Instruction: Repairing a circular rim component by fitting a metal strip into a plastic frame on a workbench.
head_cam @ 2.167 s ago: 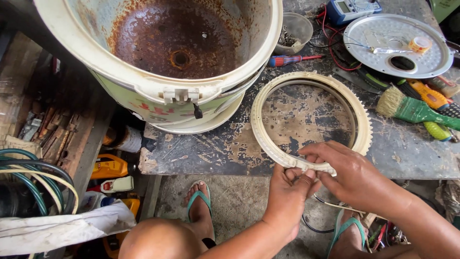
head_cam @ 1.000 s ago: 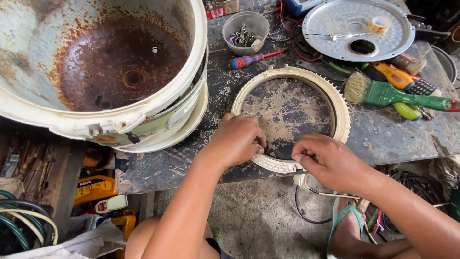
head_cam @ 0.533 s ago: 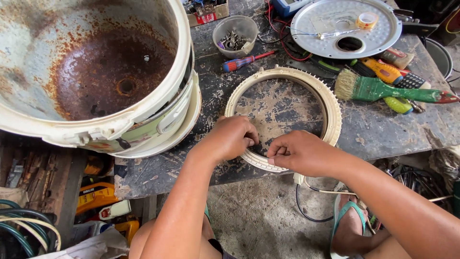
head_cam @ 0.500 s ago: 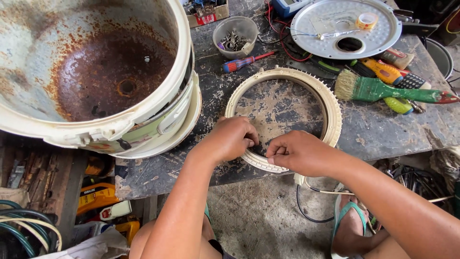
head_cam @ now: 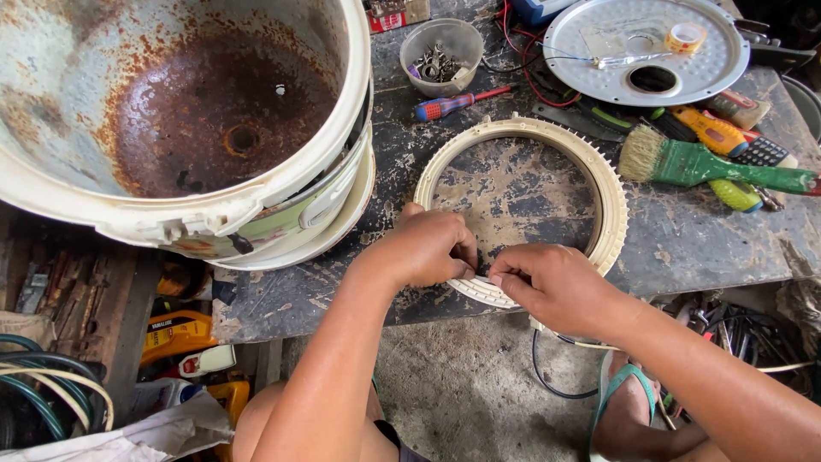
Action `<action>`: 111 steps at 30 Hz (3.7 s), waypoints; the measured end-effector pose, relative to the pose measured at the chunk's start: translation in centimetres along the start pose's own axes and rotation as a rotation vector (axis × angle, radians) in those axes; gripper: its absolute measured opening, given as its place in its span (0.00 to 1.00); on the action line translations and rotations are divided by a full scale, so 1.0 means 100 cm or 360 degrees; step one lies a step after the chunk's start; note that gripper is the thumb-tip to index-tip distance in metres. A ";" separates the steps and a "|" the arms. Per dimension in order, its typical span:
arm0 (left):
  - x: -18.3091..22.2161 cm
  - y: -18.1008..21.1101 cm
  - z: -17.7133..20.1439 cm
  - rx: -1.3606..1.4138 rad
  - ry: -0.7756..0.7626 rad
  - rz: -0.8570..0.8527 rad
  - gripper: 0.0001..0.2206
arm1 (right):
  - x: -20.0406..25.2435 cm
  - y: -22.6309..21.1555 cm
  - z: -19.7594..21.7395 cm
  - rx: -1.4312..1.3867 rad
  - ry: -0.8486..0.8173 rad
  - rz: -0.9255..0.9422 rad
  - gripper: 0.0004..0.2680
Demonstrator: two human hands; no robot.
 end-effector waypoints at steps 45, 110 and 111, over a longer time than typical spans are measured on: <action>0.036 -0.016 -0.056 -0.0627 0.0572 -0.0692 0.06 | 0.007 -0.006 0.023 0.0203 -0.0100 0.0360 0.05; 0.027 -0.028 -0.074 -0.0578 0.0681 -0.0700 0.09 | 0.029 0.056 0.046 0.1041 -0.0043 0.0661 0.06; 0.028 -0.027 -0.073 -0.0545 0.0640 -0.0671 0.08 | 0.029 0.060 0.046 0.1071 -0.0027 0.0662 0.06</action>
Point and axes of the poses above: each hand's wrist, its own x-axis away from the middle knuckle, its own z-axis out of the back of the hand, y = z × x, the point moved 1 cm from there along -x, towards the middle knuckle, and after that the axes turned 11 degrees about x, right-handed, at the moved point
